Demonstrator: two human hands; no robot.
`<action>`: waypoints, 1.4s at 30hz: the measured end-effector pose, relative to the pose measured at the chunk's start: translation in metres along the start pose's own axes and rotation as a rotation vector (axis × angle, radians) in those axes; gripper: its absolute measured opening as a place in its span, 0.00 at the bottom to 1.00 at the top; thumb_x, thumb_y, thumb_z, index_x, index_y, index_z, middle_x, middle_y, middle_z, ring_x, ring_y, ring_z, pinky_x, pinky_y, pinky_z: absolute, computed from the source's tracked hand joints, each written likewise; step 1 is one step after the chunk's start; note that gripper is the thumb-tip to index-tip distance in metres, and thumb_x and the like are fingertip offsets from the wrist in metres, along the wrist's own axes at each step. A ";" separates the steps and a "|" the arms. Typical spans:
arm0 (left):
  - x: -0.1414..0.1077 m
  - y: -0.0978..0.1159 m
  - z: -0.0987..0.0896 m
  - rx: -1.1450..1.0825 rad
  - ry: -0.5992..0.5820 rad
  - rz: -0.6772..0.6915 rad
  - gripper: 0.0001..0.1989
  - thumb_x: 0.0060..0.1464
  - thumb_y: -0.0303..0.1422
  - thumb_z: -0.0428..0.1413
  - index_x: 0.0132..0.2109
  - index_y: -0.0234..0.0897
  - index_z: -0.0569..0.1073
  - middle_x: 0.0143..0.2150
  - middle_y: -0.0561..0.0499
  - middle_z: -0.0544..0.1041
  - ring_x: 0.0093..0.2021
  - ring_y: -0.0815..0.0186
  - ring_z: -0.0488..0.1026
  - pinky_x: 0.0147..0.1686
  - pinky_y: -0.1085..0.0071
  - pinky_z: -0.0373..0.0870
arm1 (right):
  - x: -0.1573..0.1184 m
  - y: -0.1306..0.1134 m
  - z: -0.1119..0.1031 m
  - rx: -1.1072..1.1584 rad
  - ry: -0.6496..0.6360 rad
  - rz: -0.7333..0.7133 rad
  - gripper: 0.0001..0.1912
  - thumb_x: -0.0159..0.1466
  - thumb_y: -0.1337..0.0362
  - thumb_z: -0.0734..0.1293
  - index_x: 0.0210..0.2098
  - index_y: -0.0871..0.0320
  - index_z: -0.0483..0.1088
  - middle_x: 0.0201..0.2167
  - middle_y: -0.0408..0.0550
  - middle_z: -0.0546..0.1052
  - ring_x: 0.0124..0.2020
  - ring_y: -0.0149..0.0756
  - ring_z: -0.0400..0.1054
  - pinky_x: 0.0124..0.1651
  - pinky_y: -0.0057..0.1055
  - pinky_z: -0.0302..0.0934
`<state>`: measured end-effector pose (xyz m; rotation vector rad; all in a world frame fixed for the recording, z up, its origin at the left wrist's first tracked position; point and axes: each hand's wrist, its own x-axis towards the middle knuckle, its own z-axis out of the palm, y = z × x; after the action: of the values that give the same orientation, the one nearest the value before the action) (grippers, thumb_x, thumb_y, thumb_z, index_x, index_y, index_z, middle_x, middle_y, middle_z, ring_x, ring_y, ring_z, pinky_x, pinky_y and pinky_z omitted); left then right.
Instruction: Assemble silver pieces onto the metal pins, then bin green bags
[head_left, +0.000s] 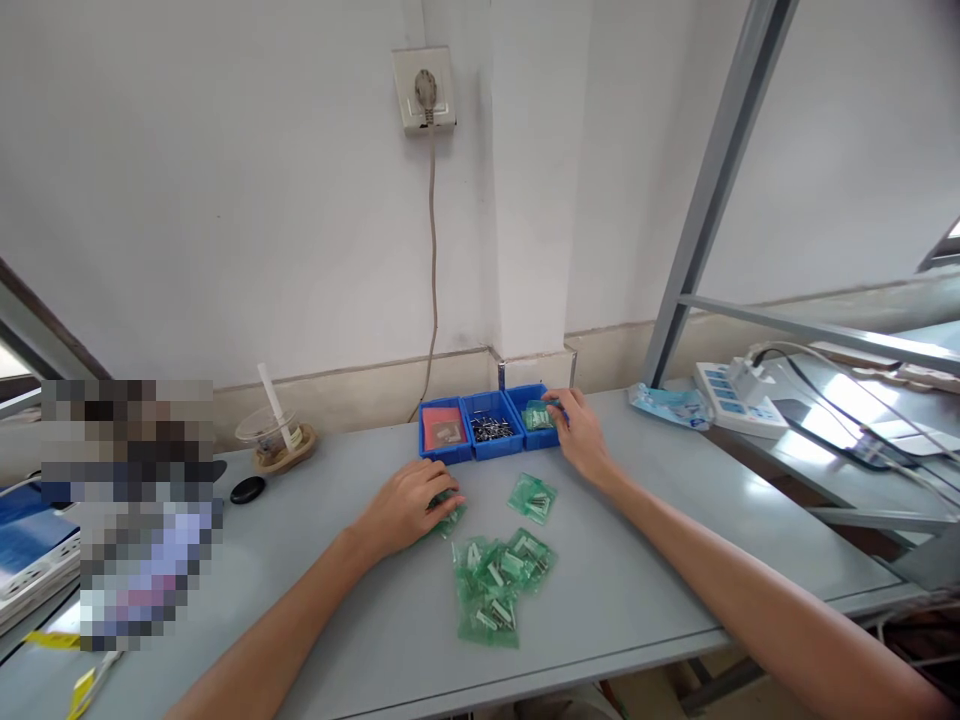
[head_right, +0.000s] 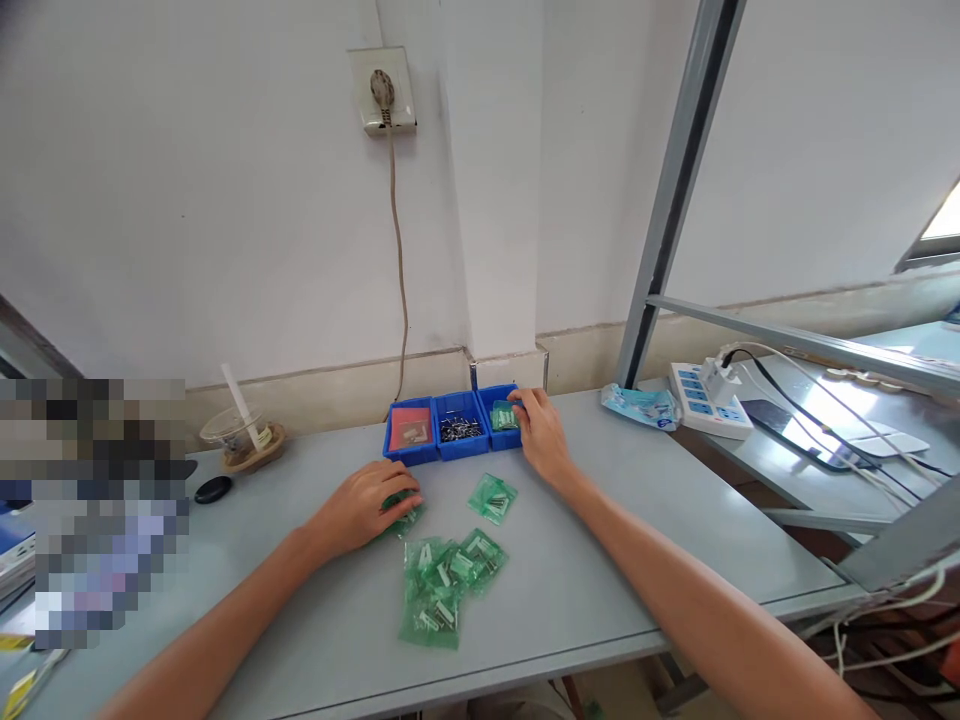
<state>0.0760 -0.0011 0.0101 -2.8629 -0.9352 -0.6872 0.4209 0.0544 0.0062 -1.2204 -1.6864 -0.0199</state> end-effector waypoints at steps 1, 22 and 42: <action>0.000 0.001 0.000 0.003 -0.013 -0.005 0.12 0.72 0.41 0.53 0.48 0.41 0.77 0.45 0.47 0.79 0.44 0.58 0.76 0.47 0.61 0.71 | 0.000 -0.001 -0.001 0.003 0.019 -0.001 0.14 0.74 0.63 0.56 0.53 0.53 0.70 0.52 0.56 0.71 0.50 0.48 0.70 0.53 0.45 0.66; 0.000 0.010 0.000 0.157 -0.102 -0.065 0.22 0.70 0.53 0.52 0.53 0.39 0.72 0.49 0.45 0.75 0.47 0.54 0.72 0.47 0.58 0.67 | -0.006 -0.011 0.001 -0.221 -0.142 -0.056 0.17 0.75 0.54 0.59 0.43 0.53 0.78 0.46 0.53 0.82 0.54 0.53 0.68 0.57 0.48 0.58; 0.003 0.019 0.016 -0.365 0.047 -0.253 0.10 0.73 0.41 0.52 0.49 0.42 0.73 0.47 0.51 0.72 0.37 0.65 0.71 0.40 0.69 0.67 | -0.016 -0.039 -0.001 -0.201 -0.068 -0.245 0.11 0.75 0.61 0.61 0.53 0.55 0.70 0.50 0.57 0.75 0.53 0.53 0.67 0.56 0.50 0.61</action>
<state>0.0949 -0.0119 -0.0014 -3.0416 -1.3028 -1.0426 0.3928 0.0235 0.0146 -1.1628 -1.9215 -0.3072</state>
